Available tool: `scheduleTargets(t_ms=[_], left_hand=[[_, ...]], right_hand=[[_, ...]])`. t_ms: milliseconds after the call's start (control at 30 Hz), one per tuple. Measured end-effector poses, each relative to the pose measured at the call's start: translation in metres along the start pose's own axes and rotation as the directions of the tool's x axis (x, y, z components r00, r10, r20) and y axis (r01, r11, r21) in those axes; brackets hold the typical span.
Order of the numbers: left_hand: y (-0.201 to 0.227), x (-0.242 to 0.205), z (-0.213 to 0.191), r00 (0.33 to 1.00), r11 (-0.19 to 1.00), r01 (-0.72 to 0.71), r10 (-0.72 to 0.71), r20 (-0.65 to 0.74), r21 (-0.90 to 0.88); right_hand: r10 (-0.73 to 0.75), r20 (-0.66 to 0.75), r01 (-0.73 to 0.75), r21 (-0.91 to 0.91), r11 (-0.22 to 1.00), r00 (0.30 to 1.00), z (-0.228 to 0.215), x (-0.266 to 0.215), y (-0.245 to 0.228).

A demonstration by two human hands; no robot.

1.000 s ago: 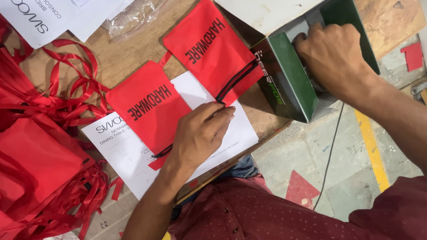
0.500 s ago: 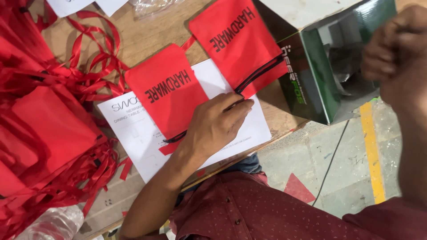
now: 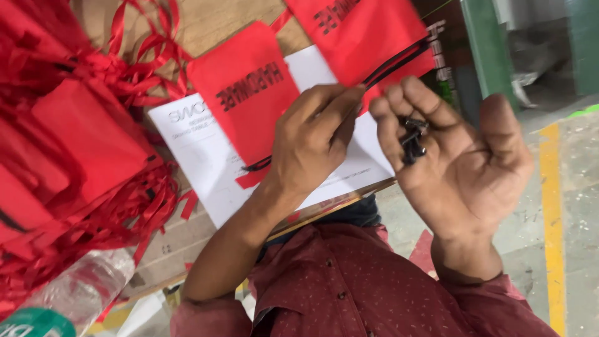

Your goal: Packing furniture assembly hardware into small red bags according to printed instructions.

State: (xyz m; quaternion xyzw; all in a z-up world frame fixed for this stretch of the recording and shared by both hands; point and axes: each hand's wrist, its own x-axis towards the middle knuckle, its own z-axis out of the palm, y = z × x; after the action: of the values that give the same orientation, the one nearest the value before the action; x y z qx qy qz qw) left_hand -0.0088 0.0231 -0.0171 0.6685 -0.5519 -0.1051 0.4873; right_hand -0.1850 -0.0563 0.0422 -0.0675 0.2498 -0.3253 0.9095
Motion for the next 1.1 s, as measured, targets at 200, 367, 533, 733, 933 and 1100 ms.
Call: scheduleTargets(t_ms=[200, 367, 533, 733, 933, 1100], left_hand=[[-0.014, -0.009, 0.009, 1.000, 0.999, 0.009, -0.009, 0.006, 0.030], [-0.010, -0.005, 0.011, 0.999, 0.995, -0.001, 0.007, -0.053, 0.100], [-0.013, 0.006, 0.019, 0.996, 0.984, 0.000, 0.015, -0.087, 0.176], [-0.022, 0.017, 0.036, 0.997, 0.968, 0.009, 0.012, -0.082, 0.250], [-0.014, 0.029, 0.020, 0.976, 0.987, -0.012, 0.046, -0.213, 0.158], [-0.012, 0.035, 0.001, 0.969, 0.996, -0.017, 0.039, -0.245, 0.090]], right_hand=[[0.011, 0.054, -0.028, 0.310, 0.950, 0.998, -0.012, 0.016, 0.017], [-0.007, 0.104, -0.029, 0.344, 0.938, 0.995, -0.014, 0.019, 0.022], [-0.009, 0.113, -0.032, 0.357, 0.933, 0.994, -0.020, 0.020, 0.020], [-0.031, -0.135, 0.100, 0.540, 0.836, 0.990, 0.004, 0.019, 0.026], [-0.056, -0.233, 0.182, 0.564, 0.805, 0.971, 0.019, 0.019, 0.026], [-0.091, 0.093, 0.081, 0.102, 0.992, 0.992, 0.003, 0.022, 0.021]])
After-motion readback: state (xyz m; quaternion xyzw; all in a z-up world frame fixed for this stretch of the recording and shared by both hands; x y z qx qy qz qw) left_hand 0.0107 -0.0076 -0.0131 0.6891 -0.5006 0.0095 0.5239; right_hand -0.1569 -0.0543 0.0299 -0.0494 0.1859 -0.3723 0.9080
